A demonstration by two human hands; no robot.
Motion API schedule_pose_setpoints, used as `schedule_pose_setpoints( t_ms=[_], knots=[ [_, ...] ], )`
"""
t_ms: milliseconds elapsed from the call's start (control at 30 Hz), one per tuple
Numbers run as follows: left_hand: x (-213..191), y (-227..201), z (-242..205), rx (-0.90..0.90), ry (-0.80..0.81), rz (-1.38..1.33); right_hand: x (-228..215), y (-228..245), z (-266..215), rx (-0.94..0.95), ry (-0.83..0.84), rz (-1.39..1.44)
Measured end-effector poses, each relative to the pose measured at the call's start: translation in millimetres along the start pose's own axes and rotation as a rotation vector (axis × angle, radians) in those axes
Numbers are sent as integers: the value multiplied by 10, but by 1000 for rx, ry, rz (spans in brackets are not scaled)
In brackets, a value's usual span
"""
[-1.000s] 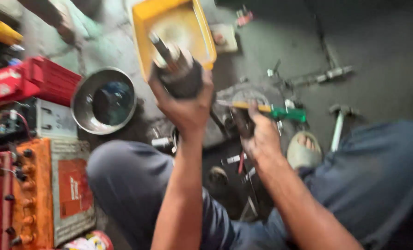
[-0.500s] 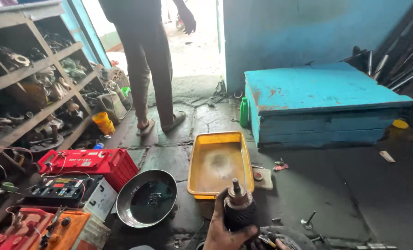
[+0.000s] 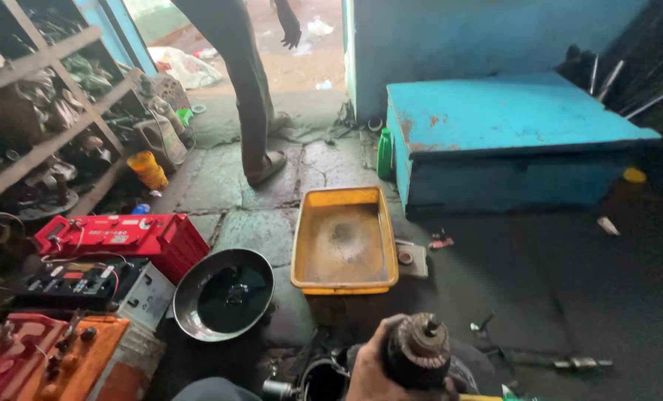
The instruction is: The person sits on the workshop floor repairing a starter motor. They hold the armature and drive a screwdriver against its shaft end, tap and press components with a hammer and a socket-like tool, fit a bearing onto the shaft, and handle the housing, end cap and other small parts while reassembling the unit.
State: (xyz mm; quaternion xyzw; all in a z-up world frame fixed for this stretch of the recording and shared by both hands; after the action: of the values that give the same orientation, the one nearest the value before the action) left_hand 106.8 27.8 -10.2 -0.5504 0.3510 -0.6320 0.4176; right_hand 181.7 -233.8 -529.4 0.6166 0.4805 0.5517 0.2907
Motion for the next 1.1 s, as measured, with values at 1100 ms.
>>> schedule_pose_setpoints(
  t_ms=[1100],
  knots=[
    [-728,-371,-578,169,-478,-167,3209,2943,-1925,292,-312,347]
  ],
)
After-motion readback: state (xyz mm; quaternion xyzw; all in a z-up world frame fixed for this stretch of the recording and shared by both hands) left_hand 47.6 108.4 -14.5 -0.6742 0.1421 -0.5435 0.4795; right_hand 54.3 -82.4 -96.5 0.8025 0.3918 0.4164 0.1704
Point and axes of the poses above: each hand's wrist, its own z-axis towards the middle knuckle, its own x-axis out of the palm, y = z × x, the point moved 7 cm from there along z, towards the middle knuckle, and after that the axes turned 14 degrees about -z, right-handed, at the moved point
